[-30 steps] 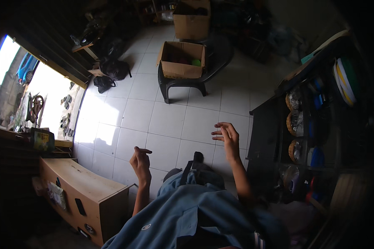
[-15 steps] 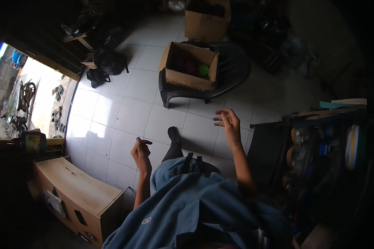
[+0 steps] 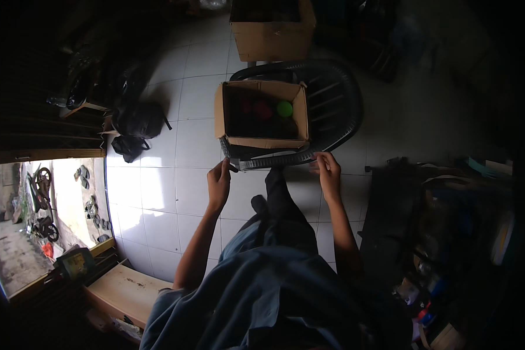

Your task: The person picks up rolls of colored ribbons and webbing from a box and places them onto shelves, organizing them by color and type.

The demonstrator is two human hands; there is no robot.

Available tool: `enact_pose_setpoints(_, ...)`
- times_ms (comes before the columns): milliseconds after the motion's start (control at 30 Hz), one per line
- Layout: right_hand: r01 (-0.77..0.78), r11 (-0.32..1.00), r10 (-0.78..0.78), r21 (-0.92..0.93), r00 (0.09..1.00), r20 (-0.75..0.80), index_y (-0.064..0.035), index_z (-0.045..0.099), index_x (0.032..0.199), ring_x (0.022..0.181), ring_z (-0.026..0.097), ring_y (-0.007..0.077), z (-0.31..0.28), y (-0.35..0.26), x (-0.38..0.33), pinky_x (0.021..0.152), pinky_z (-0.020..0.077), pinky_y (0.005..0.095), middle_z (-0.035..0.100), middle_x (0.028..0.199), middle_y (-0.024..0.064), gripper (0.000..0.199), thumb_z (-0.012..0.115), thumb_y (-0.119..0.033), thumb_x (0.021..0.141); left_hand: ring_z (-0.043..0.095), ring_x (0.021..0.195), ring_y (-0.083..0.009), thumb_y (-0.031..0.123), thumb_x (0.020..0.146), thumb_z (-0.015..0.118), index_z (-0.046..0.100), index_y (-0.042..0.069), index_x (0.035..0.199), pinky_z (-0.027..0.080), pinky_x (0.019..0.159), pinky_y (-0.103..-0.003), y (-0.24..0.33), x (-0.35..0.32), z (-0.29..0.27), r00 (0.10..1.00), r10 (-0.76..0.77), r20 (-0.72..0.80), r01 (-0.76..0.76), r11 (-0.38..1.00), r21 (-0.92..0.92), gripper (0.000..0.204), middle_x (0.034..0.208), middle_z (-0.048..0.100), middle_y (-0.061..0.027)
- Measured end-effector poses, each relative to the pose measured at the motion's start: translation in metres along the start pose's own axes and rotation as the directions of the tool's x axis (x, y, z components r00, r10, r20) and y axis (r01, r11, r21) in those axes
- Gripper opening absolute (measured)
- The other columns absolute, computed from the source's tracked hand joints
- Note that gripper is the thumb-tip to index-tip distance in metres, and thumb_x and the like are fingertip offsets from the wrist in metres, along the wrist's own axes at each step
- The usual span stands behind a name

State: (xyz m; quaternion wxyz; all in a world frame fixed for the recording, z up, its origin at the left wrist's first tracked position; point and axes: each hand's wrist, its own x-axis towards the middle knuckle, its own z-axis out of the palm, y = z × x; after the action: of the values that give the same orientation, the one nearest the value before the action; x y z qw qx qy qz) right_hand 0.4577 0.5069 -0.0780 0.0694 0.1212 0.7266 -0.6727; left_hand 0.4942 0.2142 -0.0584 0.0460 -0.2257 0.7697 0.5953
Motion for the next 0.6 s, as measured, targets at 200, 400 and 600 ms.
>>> enact_pose_setpoints(200,-0.165,0.986,0.166,-0.016,0.986,0.029,-0.0018,0.058,0.106,0.08,0.064,0.0135,0.027,0.067,0.101,0.067,0.0516,0.0252,0.064,0.096,0.0075,0.021,0.049,-0.02,0.098,0.049,0.058,-0.0108,0.023,0.095,0.05,0.061,-0.003,0.091,0.041,0.054,-0.03,-0.051,0.118,0.044,0.981,0.043,0.187,-0.077,0.98,0.182,0.028,0.06,0.052,-0.0071)
enact_pose_setpoints(400,-0.11,0.991,0.093,0.081,0.978,0.188,-0.0021,0.056,0.115,0.089,0.063,0.0167,0.05,0.069,0.194,0.076,0.0508,0.0285,0.062,0.104,0.0118,0.031,0.049,-0.028,0.098,0.063,0.079,-0.0205,0.012,0.09,0.053,0.061,-0.001,0.1,0.048,0.066,-0.032,-0.083,0.227,0.097,0.968,0.103,0.228,-0.165,0.949,0.27,0.018,0.083,0.064,-0.014)
enact_pose_setpoints(600,-0.182,0.982,0.172,0.054,0.973,0.154,-0.0041,0.055,0.121,0.089,0.064,0.0195,0.061,0.111,0.256,0.079,0.05,0.0309,0.063,0.107,0.014,0.038,0.048,-0.034,0.097,0.066,0.092,-0.0328,0.016,0.088,0.056,0.06,0.001,0.105,0.051,0.079,-0.04,-0.133,0.315,0.15,0.956,-0.049,0.289,-0.092,0.886,0.455,0.023,0.096,0.066,-0.0187)
